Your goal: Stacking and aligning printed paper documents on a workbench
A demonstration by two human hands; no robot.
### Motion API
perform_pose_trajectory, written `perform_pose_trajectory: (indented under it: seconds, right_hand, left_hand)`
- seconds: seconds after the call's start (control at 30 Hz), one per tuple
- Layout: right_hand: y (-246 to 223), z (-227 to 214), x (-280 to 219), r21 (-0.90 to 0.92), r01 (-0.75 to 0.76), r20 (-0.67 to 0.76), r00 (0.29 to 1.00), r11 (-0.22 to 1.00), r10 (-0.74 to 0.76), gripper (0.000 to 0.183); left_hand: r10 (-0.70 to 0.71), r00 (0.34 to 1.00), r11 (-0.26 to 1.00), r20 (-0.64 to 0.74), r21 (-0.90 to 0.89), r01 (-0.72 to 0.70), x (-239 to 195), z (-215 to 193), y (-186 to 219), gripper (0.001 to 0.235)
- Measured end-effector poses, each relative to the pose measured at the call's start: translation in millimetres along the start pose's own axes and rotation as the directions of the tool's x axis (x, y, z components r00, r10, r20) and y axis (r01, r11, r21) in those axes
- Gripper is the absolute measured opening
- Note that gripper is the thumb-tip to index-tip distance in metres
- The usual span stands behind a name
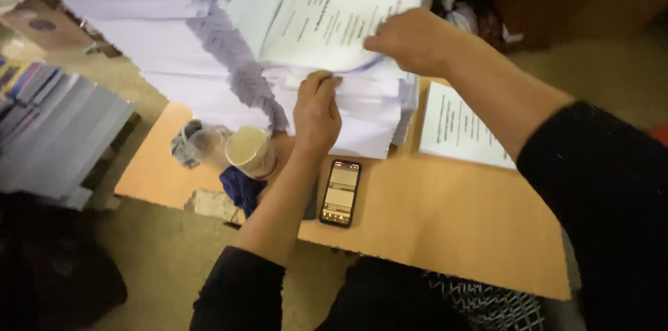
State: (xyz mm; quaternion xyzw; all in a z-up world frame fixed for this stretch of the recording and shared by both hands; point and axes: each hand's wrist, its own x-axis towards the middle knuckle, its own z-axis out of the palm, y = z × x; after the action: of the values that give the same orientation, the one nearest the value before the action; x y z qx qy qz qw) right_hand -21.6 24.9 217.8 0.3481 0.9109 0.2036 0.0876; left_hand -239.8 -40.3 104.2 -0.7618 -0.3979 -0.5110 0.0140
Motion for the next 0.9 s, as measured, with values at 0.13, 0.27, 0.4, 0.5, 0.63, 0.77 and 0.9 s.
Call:
perform_pose_trajectory:
  seconds: [0.13,0.27,0.4,0.5,0.63,0.77,0.9]
  right_hand:
    - [3.7,20.9,-8.2,0.088,-0.041,0.071,0.997,0.995,0.035,0.038]
    - [4.4,23.8,-19.6,0.078,-0.069,-0.01,0.998,0.995,0.07,0.041]
    - [5.7,29.3,-18.8,0.284,-0.196,-0.107,0.966,0.939,0.234,0.017]
    - [1.2,21.3,-20.8,0.365,-0.302,-0.053,0.938,0.881,0.344,0.021]
    - [2.7,36.5,-22.9,0.301,-0.293,-0.099,0.937,0.907,0.336,0.022]
    - [-6.6,35.7,-29.7,0.313,-0.221,-0.214,0.931,0.924,0.295,0.041]
    - [-17.5,31.8,-27.1,0.239,-0.18,-0.26,0.935,0.954,0.242,0.063]
  left_hand:
    - [0.02,1.0,1.0,0.024,-0.002,-0.02,-5.2,0.7,-7.2,0.038]
    - [0.076,0.993,0.995,0.093,0.059,-0.082,-5.0,5.3,-5.9,0.057]
    - [0.131,0.979,0.966,0.157,0.202,-0.161,1.3,3.1,2.0,0.055]
    - [0.117,0.972,0.932,0.205,0.315,-0.179,5.4,-0.3,12.3,0.059]
    - [0.055,0.968,0.821,0.243,0.541,-0.182,10.0,14.5,10.8,0.064]
    - [-0.058,0.967,0.777,0.247,0.62,-0.111,11.7,20.5,12.9,0.08]
    - [-0.143,0.971,0.856,0.194,0.516,0.023,11.5,26.6,12.2,0.083]
